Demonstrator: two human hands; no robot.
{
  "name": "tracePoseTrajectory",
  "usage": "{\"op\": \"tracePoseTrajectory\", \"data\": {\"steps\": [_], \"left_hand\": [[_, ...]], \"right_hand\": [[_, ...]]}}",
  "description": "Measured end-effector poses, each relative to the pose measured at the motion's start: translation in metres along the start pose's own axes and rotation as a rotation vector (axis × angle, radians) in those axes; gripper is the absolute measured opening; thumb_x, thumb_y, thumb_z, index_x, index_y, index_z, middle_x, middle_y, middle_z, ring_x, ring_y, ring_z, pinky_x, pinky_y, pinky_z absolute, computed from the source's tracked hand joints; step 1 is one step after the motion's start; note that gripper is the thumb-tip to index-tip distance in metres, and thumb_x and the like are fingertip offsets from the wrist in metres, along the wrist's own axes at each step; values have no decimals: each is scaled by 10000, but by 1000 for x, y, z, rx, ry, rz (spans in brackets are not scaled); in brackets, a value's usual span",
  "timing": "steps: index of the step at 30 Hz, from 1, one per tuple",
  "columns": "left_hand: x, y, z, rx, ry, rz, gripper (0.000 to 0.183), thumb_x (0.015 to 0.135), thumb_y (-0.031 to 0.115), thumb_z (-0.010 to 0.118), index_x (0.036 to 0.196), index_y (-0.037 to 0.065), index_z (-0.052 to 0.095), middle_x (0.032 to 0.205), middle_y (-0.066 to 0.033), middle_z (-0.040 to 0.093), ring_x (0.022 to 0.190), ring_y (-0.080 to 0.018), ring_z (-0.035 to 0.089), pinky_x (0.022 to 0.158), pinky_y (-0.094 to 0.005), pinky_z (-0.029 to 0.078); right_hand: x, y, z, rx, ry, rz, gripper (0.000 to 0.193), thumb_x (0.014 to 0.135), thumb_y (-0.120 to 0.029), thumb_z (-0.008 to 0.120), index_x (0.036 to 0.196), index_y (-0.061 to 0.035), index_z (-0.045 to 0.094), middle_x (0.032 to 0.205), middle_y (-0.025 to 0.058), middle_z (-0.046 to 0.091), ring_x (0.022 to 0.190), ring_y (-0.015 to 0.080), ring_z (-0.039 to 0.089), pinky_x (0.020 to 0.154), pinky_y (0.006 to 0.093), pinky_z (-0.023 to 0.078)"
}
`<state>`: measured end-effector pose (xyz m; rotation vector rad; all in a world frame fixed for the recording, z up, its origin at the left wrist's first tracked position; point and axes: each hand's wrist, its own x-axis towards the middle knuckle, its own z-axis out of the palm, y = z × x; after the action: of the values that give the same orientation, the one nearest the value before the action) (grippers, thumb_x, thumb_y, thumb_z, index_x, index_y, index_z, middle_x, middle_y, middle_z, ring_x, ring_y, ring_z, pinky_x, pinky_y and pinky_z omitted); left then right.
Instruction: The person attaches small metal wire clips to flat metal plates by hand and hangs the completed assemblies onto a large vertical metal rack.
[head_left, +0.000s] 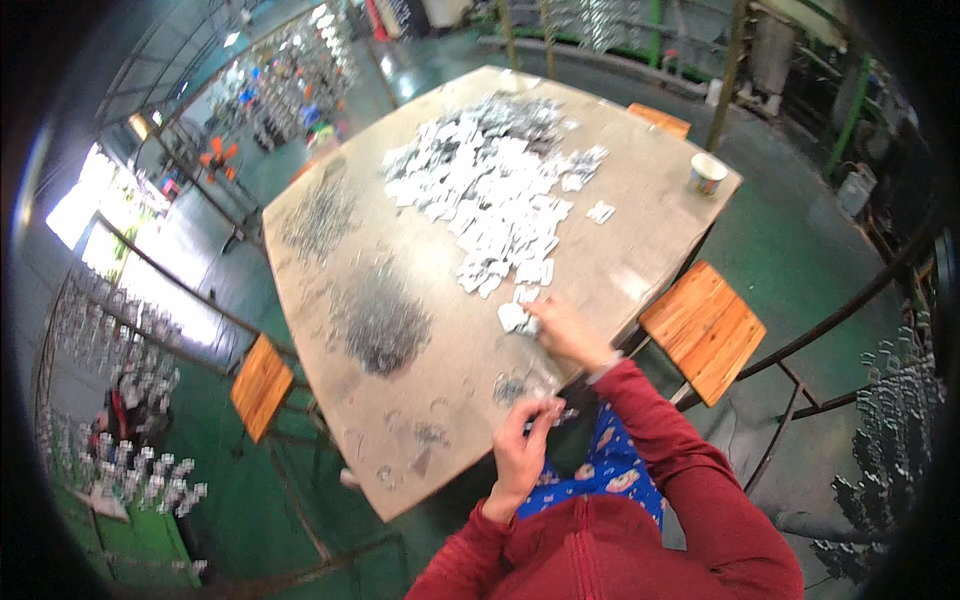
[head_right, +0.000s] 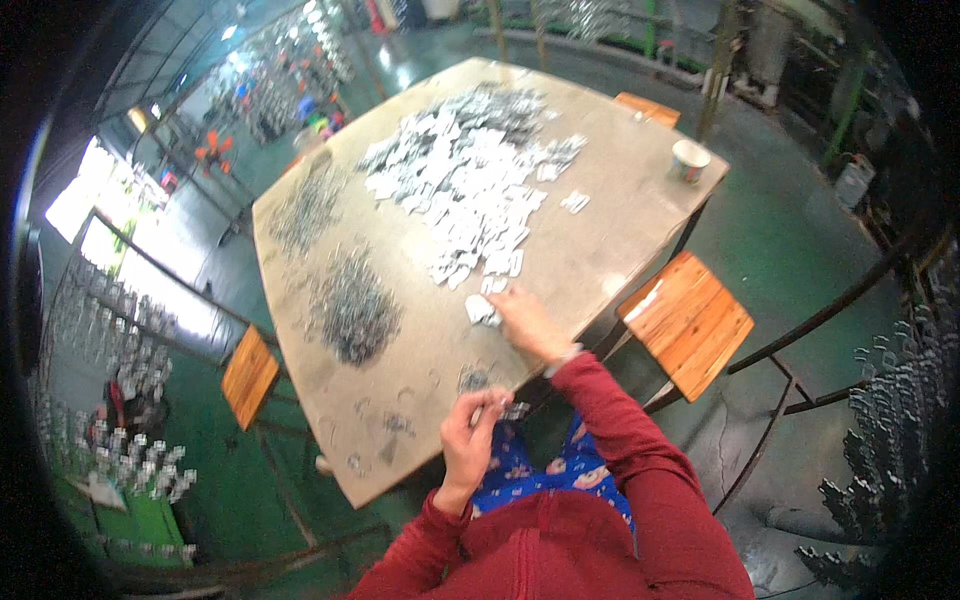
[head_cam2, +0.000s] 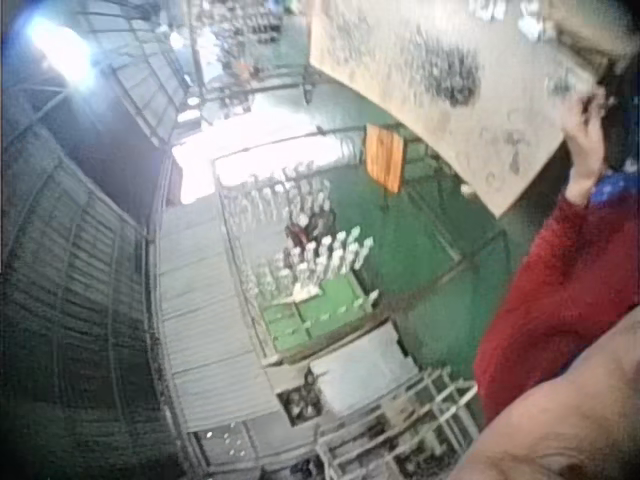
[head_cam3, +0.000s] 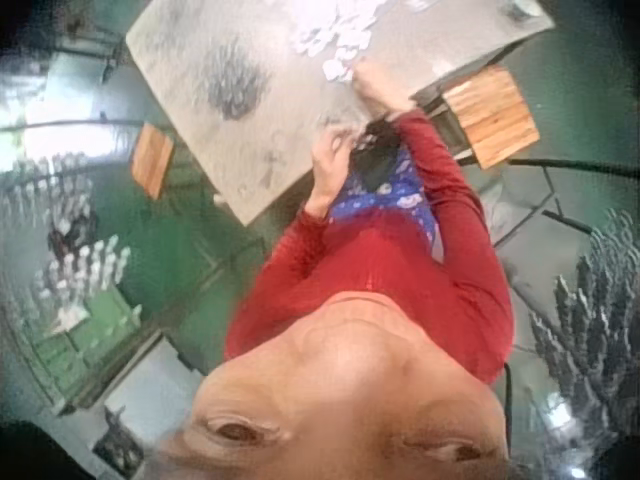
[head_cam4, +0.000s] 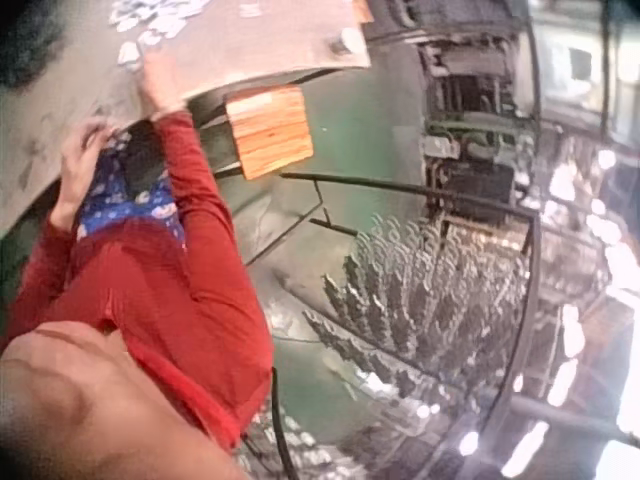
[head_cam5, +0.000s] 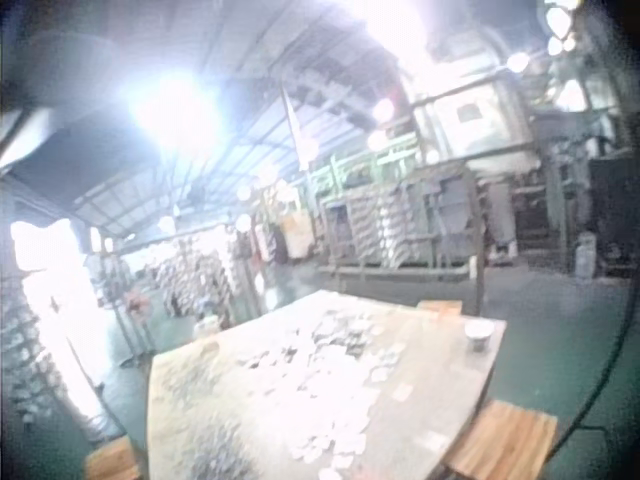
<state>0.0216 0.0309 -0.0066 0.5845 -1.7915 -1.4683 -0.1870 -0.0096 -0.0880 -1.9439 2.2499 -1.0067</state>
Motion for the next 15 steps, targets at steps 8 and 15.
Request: {"op": "tracePoseTrajectory", "data": {"steps": [8, 15], "left_hand": [[-19, -4, -10, -179, -20, -78, 43, 857, -37, 539, 895, -27, 557, 879, -112, 642, 830, -142, 590, 768, -263, 470], [9, -5, -5, -24, -37, 51, 53, 843, -21, 559, 896, -16, 566, 848, -96, 640, 778, -144, 606, 702, -261, 473]], "right_hand": [[2, 35, -2, -89, -162, 116, 204, 659, -26, 573, 854, 9, 623, 835, 172, 616, 793, 364, 574, 668, 399, 474], [-16, -27, -86, 1159, -39, 567, 162, 784, -112, 649, 854, 27, 604, 731, 86, 623, 595, 145, 605, 537, 259, 508]]}}
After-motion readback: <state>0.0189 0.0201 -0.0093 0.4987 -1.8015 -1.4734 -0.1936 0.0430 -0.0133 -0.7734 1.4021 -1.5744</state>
